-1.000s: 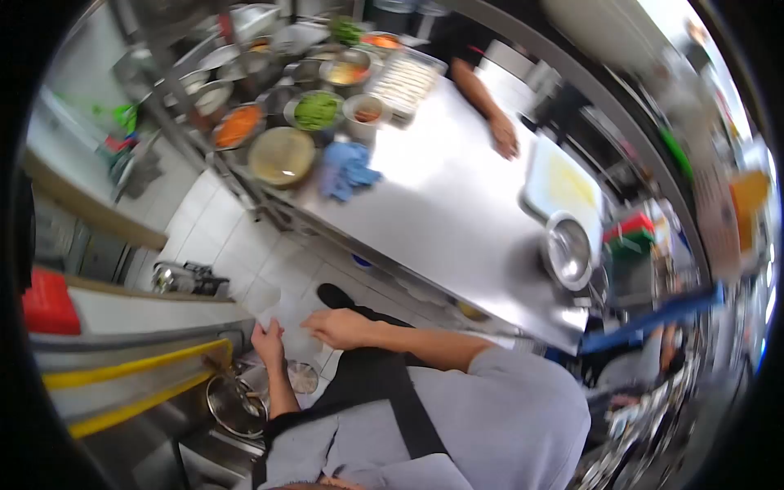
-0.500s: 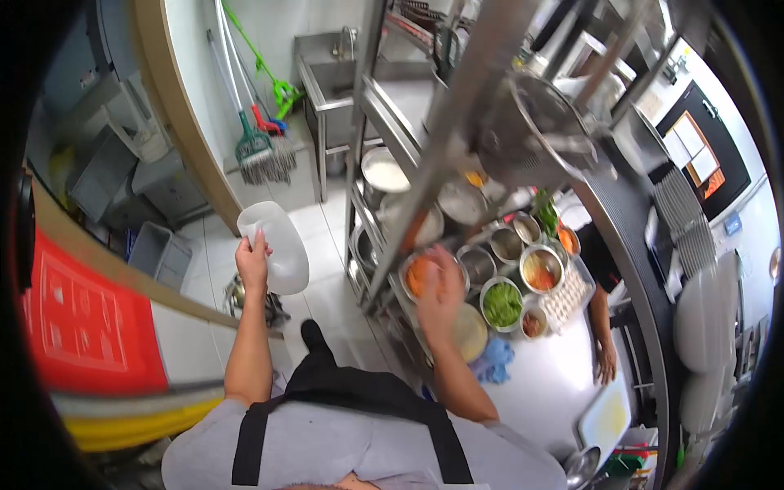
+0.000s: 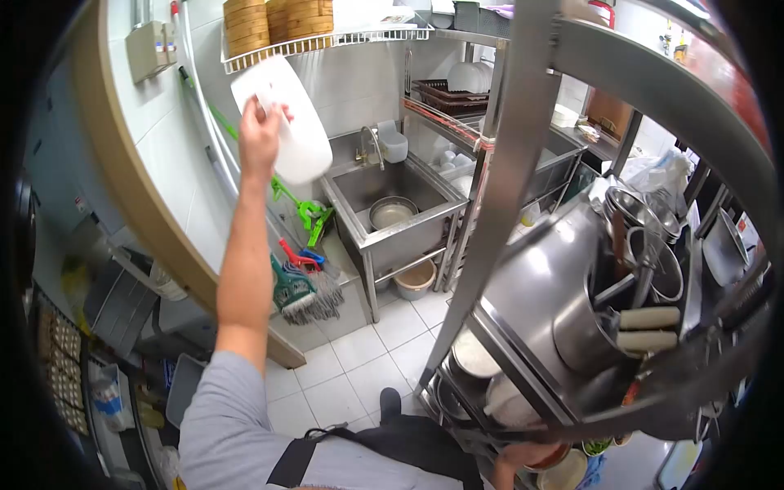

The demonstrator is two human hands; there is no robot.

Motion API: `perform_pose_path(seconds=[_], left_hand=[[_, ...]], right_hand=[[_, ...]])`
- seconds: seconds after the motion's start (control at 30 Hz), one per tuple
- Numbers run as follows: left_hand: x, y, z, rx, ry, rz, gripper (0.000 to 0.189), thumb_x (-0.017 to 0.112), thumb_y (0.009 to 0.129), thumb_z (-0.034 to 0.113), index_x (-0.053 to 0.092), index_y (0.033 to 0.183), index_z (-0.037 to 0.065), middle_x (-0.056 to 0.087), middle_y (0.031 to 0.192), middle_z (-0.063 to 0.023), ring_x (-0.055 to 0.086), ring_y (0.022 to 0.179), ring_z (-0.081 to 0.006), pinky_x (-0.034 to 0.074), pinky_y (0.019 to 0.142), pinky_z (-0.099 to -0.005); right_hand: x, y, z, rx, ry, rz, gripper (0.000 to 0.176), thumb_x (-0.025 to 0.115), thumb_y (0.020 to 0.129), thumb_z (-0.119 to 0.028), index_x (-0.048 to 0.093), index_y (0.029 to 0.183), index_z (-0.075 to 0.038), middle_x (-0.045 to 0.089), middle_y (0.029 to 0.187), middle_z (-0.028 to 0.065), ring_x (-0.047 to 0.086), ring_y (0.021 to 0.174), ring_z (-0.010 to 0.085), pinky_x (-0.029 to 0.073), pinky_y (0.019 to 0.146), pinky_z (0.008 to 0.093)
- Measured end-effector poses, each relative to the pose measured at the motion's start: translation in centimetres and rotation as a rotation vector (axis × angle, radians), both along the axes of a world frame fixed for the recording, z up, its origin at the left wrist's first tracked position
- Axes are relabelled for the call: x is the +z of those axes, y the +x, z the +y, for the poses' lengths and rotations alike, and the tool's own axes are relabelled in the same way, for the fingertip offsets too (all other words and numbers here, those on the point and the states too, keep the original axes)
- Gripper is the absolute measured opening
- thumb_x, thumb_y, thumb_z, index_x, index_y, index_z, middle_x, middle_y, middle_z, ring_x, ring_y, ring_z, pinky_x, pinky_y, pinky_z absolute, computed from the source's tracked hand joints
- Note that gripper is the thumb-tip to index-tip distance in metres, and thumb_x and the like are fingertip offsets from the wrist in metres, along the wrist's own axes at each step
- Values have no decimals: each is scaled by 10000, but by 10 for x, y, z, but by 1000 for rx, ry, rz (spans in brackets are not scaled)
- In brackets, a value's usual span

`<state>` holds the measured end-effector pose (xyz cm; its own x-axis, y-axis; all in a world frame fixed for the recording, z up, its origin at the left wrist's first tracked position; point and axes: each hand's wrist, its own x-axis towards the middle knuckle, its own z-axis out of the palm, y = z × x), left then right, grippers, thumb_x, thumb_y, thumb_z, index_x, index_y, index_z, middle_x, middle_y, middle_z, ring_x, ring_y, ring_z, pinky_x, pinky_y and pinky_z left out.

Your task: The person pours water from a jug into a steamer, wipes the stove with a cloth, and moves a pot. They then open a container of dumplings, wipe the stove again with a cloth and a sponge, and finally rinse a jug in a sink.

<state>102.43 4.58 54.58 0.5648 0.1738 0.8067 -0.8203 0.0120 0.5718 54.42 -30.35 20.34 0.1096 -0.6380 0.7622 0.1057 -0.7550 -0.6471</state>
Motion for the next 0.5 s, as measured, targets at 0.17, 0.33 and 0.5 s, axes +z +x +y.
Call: perform_pose_path(seconds=[0.17, 0.33, 0.5], left_hand=[[84, 121, -13, -184, -27, -28, 219, 532, 961, 105, 569, 1145, -9, 652, 904, -67, 623, 787, -124, 524, 745, -284], [164, 234, -81, -113, 153, -430, 275, 537, 976, 174, 593, 1123, -52, 663, 935, -94, 633, 828, -155, 504, 781, -285], [291, 441, -148, 276, 391, -929, 420, 571, 955, 259, 514, 1228, -56, 661, 973, -161, 615, 947, -277, 483, 882, -379]], right_hand=[[-15, 6, 8, -543, 134, 231, 462, 523, 949, -306, 530, 1254, 41, 600, 1170, 199, 589, 1074, 315, 470, 958, 411], [-30, -15, 3, -916, 216, 385, 515, 440, 996, -348, 490, 1292, 70, 565, 1236, 218, 561, 1131, 318, 457, 987, 422], [-83, -73, -14, -1150, 411, 524, 575, 357, 1044, -391, 449, 1331, 98, 530, 1301, 237, 534, 1188, 320, 445, 1016, 432]])
